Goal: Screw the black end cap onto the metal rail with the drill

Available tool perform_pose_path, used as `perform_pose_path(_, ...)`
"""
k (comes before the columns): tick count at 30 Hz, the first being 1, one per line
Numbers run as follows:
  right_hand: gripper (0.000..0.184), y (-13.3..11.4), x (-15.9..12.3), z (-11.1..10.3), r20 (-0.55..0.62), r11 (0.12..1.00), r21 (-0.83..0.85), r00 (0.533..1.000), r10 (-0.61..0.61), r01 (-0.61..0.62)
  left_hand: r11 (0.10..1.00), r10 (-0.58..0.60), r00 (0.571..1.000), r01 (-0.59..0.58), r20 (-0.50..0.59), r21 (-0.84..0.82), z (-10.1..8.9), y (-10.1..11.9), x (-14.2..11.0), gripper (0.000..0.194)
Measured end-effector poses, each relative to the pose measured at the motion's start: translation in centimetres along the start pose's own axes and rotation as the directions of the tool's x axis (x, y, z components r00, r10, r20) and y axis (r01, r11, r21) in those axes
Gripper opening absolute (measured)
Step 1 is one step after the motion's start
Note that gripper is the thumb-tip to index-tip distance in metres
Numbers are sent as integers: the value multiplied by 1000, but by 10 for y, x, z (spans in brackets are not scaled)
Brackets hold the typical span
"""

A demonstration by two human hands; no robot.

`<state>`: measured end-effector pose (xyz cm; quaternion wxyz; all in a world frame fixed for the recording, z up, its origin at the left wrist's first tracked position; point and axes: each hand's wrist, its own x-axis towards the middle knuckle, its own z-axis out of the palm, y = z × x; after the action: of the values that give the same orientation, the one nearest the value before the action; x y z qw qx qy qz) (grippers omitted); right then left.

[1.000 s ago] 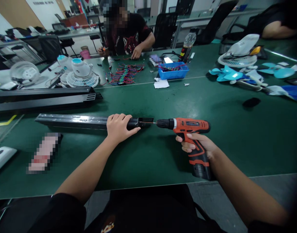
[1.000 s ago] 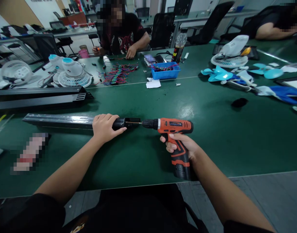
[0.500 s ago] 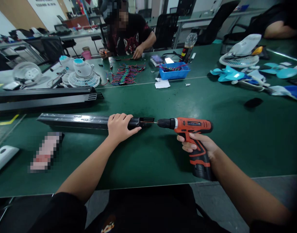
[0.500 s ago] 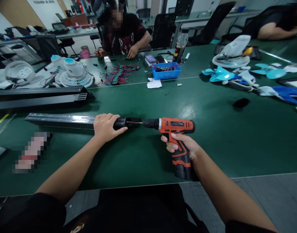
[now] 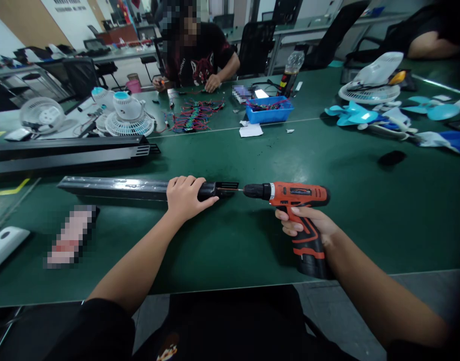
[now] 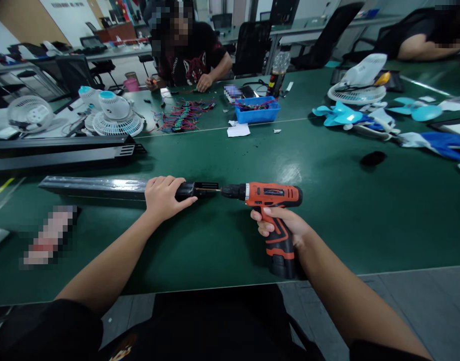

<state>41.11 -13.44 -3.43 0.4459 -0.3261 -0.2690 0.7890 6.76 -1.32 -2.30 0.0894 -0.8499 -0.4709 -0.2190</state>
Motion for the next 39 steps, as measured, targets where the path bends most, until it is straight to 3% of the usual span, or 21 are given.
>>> perform_pose_path(5, 23, 1, 0, -3, 5, 1000, -17, 1000, 3, -3, 1000, 1, 1000, -1, 13, 2, 0, 0, 0, 59)
perform_pose_path(11, 38, 2, 2, -8, 47, 999, -13, 998, -29, 30, 999, 14, 1000, -13, -8, 33, 0, 0, 0, 57)
perform_pose_path(18, 28, 2, 0, -3, 7, 1000, -20, 1000, -7, 7, 1000, 3, 1000, -3, 1, 10, 0, 0, 0, 58)
perform_pose_path(39, 27, 3, 0, -2, -20, 999, -43, 1000, -11, 10, 1000, 2, 1000, -2, -1, 2, 0, 0, 0, 54)
